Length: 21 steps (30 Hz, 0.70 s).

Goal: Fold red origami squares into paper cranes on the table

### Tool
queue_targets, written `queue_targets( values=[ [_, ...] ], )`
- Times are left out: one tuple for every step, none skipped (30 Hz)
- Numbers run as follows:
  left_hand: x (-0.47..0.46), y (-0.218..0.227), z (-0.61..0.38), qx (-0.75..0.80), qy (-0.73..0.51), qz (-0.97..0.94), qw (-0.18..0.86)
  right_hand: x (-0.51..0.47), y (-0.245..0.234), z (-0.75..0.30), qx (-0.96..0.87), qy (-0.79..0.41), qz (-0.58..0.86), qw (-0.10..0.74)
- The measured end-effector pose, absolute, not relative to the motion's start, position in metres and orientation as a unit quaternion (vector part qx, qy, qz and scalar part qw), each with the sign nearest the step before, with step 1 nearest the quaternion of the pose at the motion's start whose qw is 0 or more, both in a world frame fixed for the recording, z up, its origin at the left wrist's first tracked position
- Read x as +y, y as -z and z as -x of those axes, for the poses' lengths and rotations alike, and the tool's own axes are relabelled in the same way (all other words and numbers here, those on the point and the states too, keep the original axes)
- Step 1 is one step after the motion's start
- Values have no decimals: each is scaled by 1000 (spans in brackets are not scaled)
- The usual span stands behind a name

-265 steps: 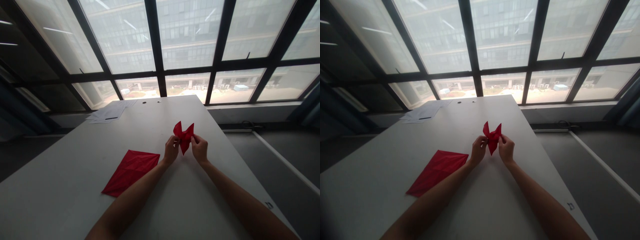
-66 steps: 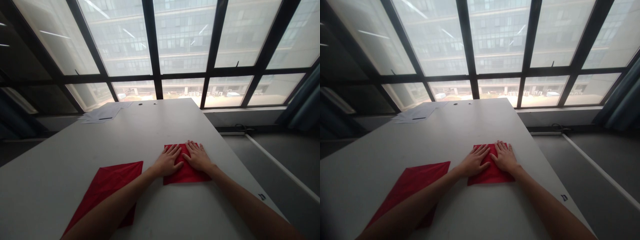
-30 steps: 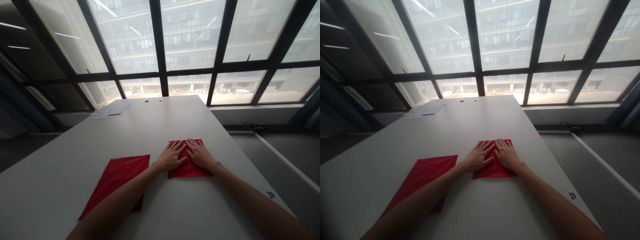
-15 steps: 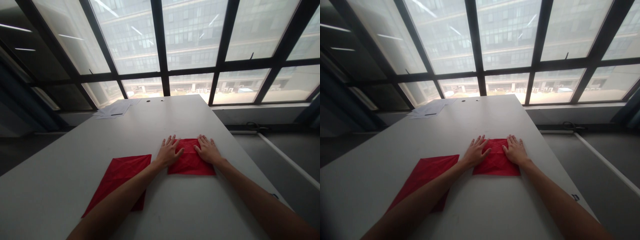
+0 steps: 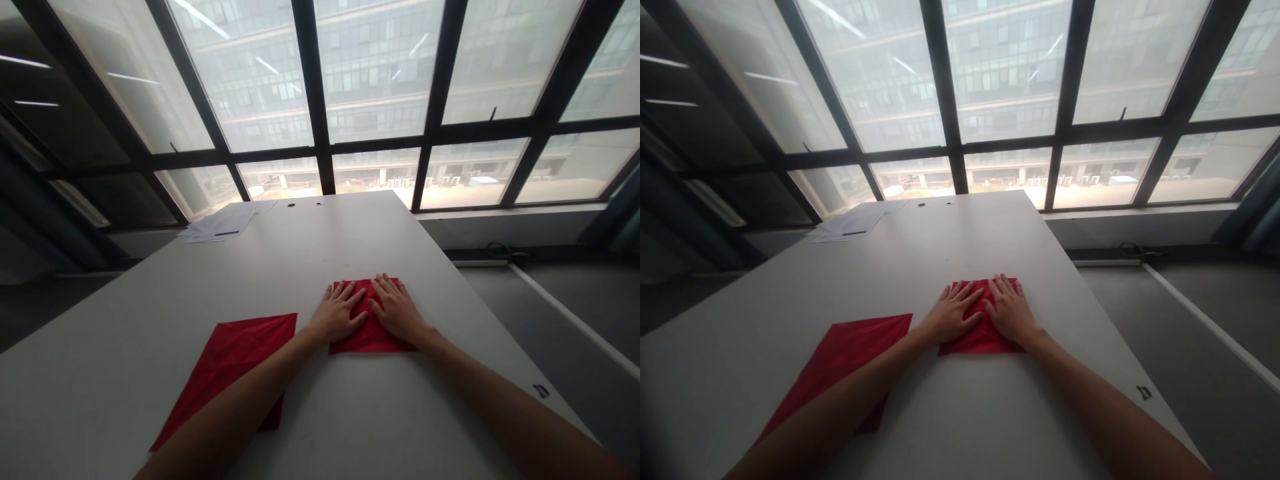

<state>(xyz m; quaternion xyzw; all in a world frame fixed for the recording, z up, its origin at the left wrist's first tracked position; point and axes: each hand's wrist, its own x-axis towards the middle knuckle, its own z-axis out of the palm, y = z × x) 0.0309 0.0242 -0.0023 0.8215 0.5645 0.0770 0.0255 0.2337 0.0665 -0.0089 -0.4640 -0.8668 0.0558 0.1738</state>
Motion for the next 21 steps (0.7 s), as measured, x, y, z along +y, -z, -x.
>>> queue_targets(
  values=[
    [22, 2, -30, 567, -77, -820, 24, 63, 9, -232, -877, -72, 448, 154],
    [19, 2, -28, 570, -77, -818, 22, 60, 10, -230, -885, -84, 436, 141],
    [15, 2, -26, 573, -76, -816, 21, 57, 10, -230, -892, -92, 423, 132],
    [11, 2, -24, 576, -74, -814, 20, 54, 10, -229, -897, -98, 411, 128],
    [6, 2, -22, 578, -71, -813, 20, 50, 10, -228, -902, -102, 399, 126],
    [0, 2, -19, 580, -70, -811, 20, 47, 9, -227, -907, -106, 387, 124],
    [-6, 2, -15, 581, -68, -811, 20, 42, 9, -226, -911, -110, 377, 121],
    [-13, 1, -11, 582, -68, -810, 19, 38, 8, -224, -915, -113, 369, 120],
    [-20, 2, -7, 585, -69, -808, 18, 33, 7, -222, -917, -115, 363, 118],
    [-28, 2, -2, 589, -69, -805, 17, 29, 6, -220, -918, -116, 360, 116],
    [-35, 2, 3, 595, -69, -800, 16, 25, 6, -218, -919, -117, 360, 113],
    [-41, 3, 8, 602, -68, -796, 16, 22, 6, -216, -919, -117, 361, 110],
    [-47, 3, 12, 607, -67, -792, 17, 19, 6, -214, -918, -116, 363, 106],
    [-51, 3, 15, 610, -65, -790, 19, 18, 6, -213, -918, -115, 366, 103],
    [-54, 2, 17, 612, -63, -788, 22, 18, 6, -212, -917, -113, 370, 100],
    [-55, 0, 17, 613, -62, -787, 24, 19, 7, -213, -916, -110, 373, 99],
    [-56, -2, 16, 613, -61, -787, 26, 21, 8, -213, -914, -106, 379, 98],
    [-55, -5, 13, 613, -61, -787, 25, 23, 9, -215, -911, -103, 388, 96],
    [-54, -7, 11, 609, -65, -790, 19, 26, 10, -217, -906, -99, 400, 97],
    [-53, -10, 8, 598, -72, -798, 9, 28, 12, -219, -903, -97, 407, 97],
    [-51, -12, 5, 582, -79, -809, 0, 30, 13, -221, -902, -97, 409, 94]
  ],
)
